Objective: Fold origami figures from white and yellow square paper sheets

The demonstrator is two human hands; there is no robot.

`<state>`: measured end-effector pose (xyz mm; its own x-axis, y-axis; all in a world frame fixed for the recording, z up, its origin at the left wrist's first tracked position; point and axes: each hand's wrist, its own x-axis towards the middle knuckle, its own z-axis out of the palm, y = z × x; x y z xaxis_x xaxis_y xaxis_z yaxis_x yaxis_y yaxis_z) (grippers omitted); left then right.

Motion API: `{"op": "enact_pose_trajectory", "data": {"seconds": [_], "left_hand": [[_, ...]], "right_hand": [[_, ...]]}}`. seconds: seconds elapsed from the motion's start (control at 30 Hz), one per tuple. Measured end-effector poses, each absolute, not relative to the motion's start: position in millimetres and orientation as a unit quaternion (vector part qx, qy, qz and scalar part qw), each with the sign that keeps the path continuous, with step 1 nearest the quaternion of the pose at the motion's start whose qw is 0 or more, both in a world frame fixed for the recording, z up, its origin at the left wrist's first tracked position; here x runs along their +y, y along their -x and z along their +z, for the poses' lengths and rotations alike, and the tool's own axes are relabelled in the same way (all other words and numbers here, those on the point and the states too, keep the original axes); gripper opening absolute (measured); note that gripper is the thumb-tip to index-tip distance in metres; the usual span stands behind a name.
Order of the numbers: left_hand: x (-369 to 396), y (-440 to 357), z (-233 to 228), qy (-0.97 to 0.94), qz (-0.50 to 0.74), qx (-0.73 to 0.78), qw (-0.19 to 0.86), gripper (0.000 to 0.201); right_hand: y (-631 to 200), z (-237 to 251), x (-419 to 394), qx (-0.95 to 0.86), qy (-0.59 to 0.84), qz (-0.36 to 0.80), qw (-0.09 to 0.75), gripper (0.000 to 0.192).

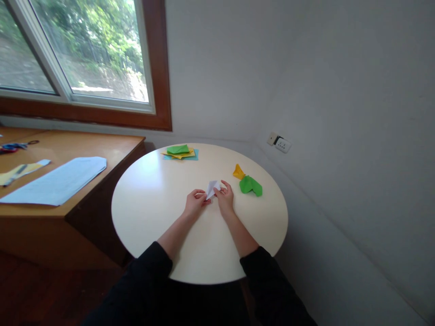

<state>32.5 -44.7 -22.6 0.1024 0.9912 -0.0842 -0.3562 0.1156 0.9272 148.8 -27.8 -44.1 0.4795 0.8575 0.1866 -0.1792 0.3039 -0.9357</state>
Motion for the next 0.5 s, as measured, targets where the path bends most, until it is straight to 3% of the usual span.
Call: {"op": "enact_pose_trajectory", "data": {"seconds": [0.5], "left_hand": [[-39.7,-34.3,-32.4,-0.410,0.553,0.400,0.605,0.017]], "right_hand": [[-151.3,-44.3,-26.9,-0.371,0.472,0.340,0.724,0.041]]}}
